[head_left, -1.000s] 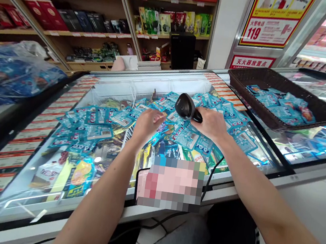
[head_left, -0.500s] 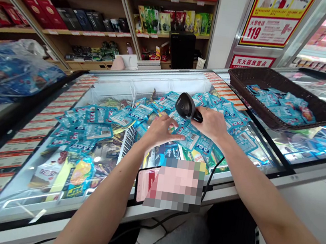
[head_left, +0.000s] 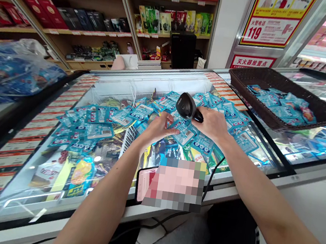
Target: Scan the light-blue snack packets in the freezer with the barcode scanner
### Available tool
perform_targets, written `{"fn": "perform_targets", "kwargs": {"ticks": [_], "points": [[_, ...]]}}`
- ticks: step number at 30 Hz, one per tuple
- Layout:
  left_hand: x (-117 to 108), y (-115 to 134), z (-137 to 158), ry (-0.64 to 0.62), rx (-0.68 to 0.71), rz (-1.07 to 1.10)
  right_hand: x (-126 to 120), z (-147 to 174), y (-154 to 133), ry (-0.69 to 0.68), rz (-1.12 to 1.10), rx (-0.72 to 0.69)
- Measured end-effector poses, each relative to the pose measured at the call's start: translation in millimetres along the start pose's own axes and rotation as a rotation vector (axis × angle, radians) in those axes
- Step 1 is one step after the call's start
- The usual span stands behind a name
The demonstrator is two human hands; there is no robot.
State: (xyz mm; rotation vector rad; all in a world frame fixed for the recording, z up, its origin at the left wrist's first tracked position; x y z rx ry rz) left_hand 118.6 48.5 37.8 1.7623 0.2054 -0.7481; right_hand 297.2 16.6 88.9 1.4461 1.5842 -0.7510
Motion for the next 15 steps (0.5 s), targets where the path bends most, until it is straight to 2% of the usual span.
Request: {"fn": "perform_targets", "kwargs": {"ticks": [5, 8, 15], "points": [[-7, -4, -2, 0.057, 0.003, 0.104, 0, 0, 1, -0.005, -0.003, 0.006], [-21, -8, -2, 0.095, -0.031, 0.092, 0, 0, 0, 0.005, -0.009, 0.0], [-74, -31, -1, 0.431, 0.035, 0.276, 2, 0, -3, -0.016, -0.015, -0.034]]}}
Point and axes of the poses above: each hand's wrist, its own z-axis away from the middle knuckle, its own x-axis out of the palm, y = z × x, the point moved 8 cm from there along -z, towards the middle knuckle, and after that the axes turned 12 degrees about z, right-handed, at the moved point
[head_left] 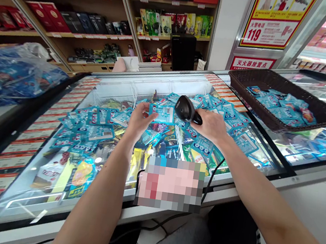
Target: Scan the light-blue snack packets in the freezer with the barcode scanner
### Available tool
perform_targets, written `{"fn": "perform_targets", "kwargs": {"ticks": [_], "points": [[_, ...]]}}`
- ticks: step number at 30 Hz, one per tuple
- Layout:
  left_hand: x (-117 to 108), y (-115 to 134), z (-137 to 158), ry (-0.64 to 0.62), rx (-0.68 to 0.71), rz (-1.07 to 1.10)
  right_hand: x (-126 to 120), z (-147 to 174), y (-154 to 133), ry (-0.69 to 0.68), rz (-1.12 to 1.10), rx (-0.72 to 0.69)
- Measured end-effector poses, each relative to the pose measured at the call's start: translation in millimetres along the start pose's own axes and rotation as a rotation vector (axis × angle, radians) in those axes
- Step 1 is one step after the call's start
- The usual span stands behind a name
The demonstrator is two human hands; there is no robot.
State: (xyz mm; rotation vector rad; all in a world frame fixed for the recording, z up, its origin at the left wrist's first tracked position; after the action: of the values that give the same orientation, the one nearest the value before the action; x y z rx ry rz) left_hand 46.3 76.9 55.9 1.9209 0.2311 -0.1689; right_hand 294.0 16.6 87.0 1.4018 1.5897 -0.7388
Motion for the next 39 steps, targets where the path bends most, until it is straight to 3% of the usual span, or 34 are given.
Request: {"fn": "perform_targets", "kwargs": {"ticks": [10, 39], "points": [[-5, 3, -4, 0.045, 0.079, -0.028, 2, 4, -13, -0.033, -0.034, -0.154], [-8, 12, -1, 0.078, 0.125, -0.15, 5, 3, -15, -0.02, -0.059, -0.184]]}}
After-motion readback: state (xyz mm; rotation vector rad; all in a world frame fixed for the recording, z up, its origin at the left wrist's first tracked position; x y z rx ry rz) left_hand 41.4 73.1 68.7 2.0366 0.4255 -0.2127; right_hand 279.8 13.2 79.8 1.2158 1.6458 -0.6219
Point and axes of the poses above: each hand's wrist, its own z-axis away from the middle knuckle, its own x-axis out of the palm, y = z × x, the point moved 8 cm from there along -z, towards the middle knuckle, and after that the axes turned 12 degrees about z, right-handed, at the moved point
